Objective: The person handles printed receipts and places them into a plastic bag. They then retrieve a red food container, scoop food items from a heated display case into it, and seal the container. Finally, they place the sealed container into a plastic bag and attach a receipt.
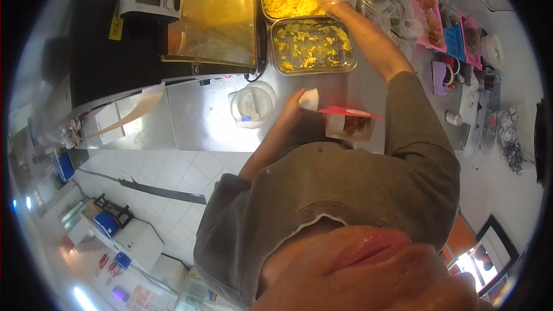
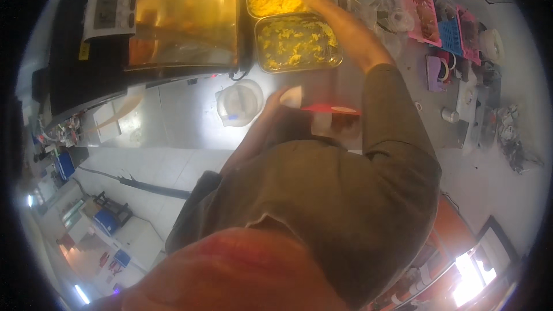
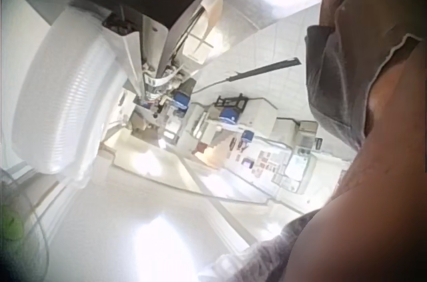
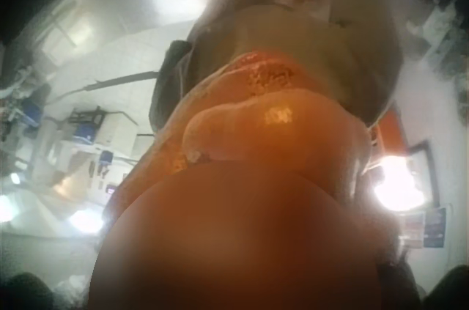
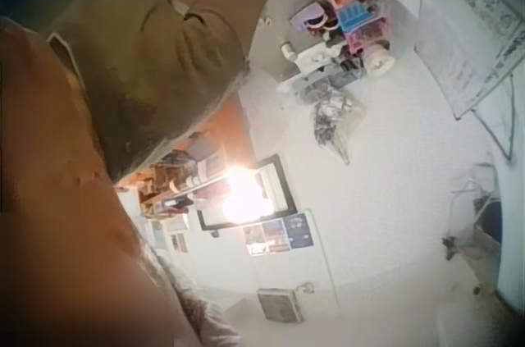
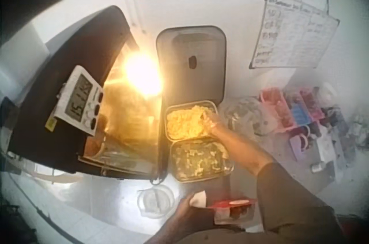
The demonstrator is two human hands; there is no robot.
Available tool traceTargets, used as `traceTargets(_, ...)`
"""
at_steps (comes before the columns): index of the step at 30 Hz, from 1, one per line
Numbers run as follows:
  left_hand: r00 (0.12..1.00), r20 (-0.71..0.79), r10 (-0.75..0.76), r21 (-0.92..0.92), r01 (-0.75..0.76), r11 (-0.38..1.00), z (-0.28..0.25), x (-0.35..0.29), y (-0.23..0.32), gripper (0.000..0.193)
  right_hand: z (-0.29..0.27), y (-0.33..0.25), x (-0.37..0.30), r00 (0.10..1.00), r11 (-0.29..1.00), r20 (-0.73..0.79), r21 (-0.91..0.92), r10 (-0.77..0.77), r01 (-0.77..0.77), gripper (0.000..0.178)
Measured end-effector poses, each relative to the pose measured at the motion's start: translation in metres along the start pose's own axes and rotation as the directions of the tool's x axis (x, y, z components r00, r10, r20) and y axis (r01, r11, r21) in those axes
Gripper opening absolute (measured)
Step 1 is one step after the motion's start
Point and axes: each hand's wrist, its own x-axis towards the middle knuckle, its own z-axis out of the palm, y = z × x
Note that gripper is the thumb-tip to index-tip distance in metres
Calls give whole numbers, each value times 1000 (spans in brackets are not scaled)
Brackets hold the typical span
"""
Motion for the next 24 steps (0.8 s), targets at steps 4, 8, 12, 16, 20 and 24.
traceTargets(4,973,104,-208,-364,232,902,23,62,31,41,29,-45,-5,995,963,-87,-268,-43,18,49)
traceTargets(8,977,125,-175,-333,207,920,24,77,14,46,29,-66,-5,996,942,-34,-328,-83,68,27)
traceTargets(12,984,6,-177,-92,177,980,29,59,27,46,29,-40,25,984,955,48,-236,-173,180,33)
traceTargets(16,997,-5,81,208,-78,975,12,24,35,42,30,5,37,996,816,81,578,-21,-30,37)
traceTargets(20,862,166,479,595,-475,649,-15,2,37,42,-24,31,-40,993,759,-46,641,-107,111,40)
traceTargets(24,884,47,464,444,-435,784,-12,-51,61,48,-81,13,-205,934,719,-235,597,-268,356,34)
